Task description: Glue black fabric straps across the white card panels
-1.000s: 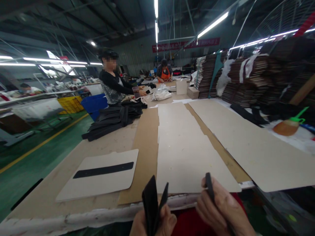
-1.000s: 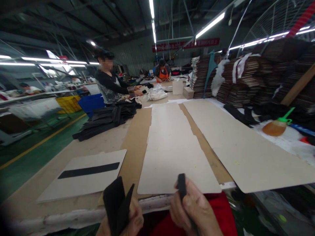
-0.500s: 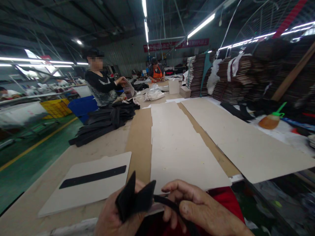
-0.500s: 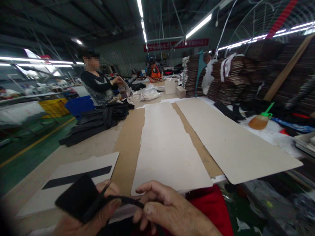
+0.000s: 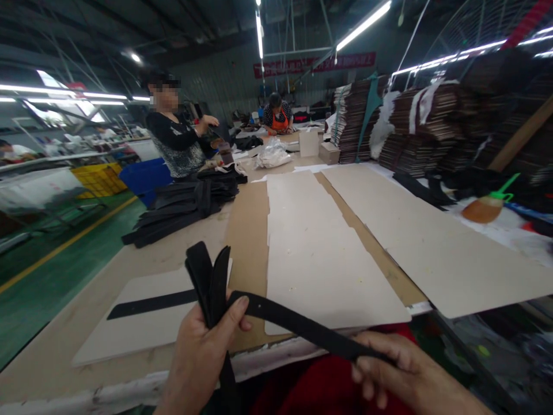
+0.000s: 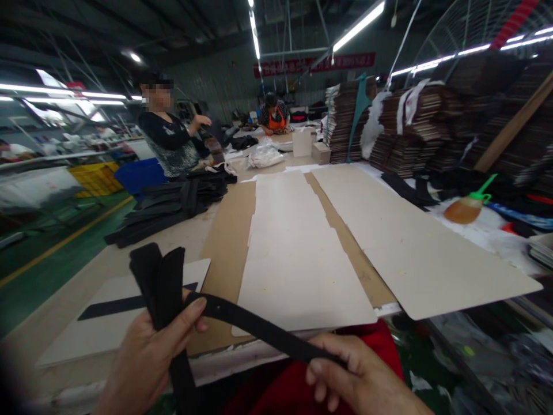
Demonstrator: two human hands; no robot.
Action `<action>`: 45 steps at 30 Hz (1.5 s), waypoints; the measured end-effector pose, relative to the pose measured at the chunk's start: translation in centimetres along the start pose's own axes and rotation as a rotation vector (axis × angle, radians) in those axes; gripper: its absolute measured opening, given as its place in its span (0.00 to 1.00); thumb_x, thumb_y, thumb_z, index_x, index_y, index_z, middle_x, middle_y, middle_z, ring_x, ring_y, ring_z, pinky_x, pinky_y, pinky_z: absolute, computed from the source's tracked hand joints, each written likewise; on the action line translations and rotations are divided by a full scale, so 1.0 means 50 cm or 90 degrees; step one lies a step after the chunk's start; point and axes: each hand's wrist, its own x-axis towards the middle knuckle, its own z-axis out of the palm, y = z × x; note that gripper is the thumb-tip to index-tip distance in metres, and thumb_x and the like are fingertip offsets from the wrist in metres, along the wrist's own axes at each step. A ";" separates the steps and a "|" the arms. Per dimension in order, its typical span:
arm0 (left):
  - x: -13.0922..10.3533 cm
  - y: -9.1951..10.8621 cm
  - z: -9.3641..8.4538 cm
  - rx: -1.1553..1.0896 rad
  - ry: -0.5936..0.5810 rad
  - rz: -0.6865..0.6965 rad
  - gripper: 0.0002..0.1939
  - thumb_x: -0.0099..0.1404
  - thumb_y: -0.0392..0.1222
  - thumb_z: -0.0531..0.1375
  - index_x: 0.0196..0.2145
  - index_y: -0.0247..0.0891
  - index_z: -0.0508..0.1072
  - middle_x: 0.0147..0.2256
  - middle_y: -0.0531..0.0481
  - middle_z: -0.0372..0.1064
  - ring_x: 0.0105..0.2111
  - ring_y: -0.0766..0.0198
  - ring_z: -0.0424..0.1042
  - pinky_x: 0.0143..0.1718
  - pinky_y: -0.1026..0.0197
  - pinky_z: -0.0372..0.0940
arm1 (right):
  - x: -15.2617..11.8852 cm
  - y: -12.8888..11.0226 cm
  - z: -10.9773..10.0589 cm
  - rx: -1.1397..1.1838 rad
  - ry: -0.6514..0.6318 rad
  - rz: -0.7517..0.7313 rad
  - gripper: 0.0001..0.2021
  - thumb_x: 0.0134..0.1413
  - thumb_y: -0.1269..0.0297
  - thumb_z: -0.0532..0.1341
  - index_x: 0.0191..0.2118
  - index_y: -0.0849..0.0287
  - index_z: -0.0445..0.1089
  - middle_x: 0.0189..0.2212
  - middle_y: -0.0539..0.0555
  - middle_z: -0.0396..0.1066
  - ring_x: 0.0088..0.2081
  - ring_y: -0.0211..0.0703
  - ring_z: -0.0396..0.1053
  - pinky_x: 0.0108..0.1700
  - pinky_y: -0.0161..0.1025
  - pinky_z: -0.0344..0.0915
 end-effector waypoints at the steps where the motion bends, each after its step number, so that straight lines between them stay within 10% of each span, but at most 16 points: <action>1: 0.005 -0.003 0.005 0.006 -0.012 -0.005 0.26 0.51 0.61 0.68 0.36 0.35 0.73 0.21 0.51 0.72 0.24 0.59 0.71 0.25 0.62 0.64 | 0.000 -0.002 -0.015 -0.012 0.037 -0.017 0.16 0.58 0.49 0.61 0.39 0.57 0.76 0.29 0.52 0.72 0.29 0.39 0.68 0.29 0.33 0.65; 11: 0.053 -0.026 0.062 0.285 -0.161 0.021 0.19 0.61 0.54 0.57 0.43 0.39 0.73 0.24 0.52 0.74 0.29 0.52 0.75 0.36 0.55 0.64 | 0.045 -0.046 -0.130 -0.025 0.309 -0.007 0.25 0.39 0.45 0.70 0.40 0.57 0.71 0.21 0.48 0.69 0.19 0.37 0.63 0.22 0.35 0.59; 20: 0.074 -0.032 0.084 0.351 -0.205 0.024 0.17 0.60 0.54 0.58 0.40 0.40 0.74 0.36 0.46 0.77 0.38 0.48 0.76 0.40 0.54 0.64 | 0.078 -0.028 -0.160 -0.301 0.459 -0.035 0.16 0.43 0.52 0.65 0.38 0.54 0.71 0.19 0.45 0.62 0.22 0.40 0.62 0.25 0.38 0.57; 26: 0.089 -0.037 0.084 0.218 -0.198 -0.047 0.17 0.55 0.56 0.62 0.34 0.39 0.72 0.22 0.55 0.70 0.25 0.58 0.72 0.32 0.60 0.63 | 0.088 -0.028 -0.163 -0.329 0.477 -0.040 0.15 0.44 0.52 0.63 0.38 0.54 0.72 0.19 0.45 0.62 0.23 0.42 0.63 0.27 0.39 0.58; 45: 0.108 -0.071 0.085 0.380 -0.150 -0.013 0.21 0.54 0.61 0.59 0.36 0.42 0.74 0.30 0.52 0.77 0.36 0.52 0.76 0.36 0.59 0.67 | 0.113 -0.007 -0.169 -0.381 0.541 -0.029 0.15 0.48 0.49 0.59 0.37 0.54 0.68 0.19 0.44 0.60 0.21 0.40 0.62 0.26 0.38 0.58</action>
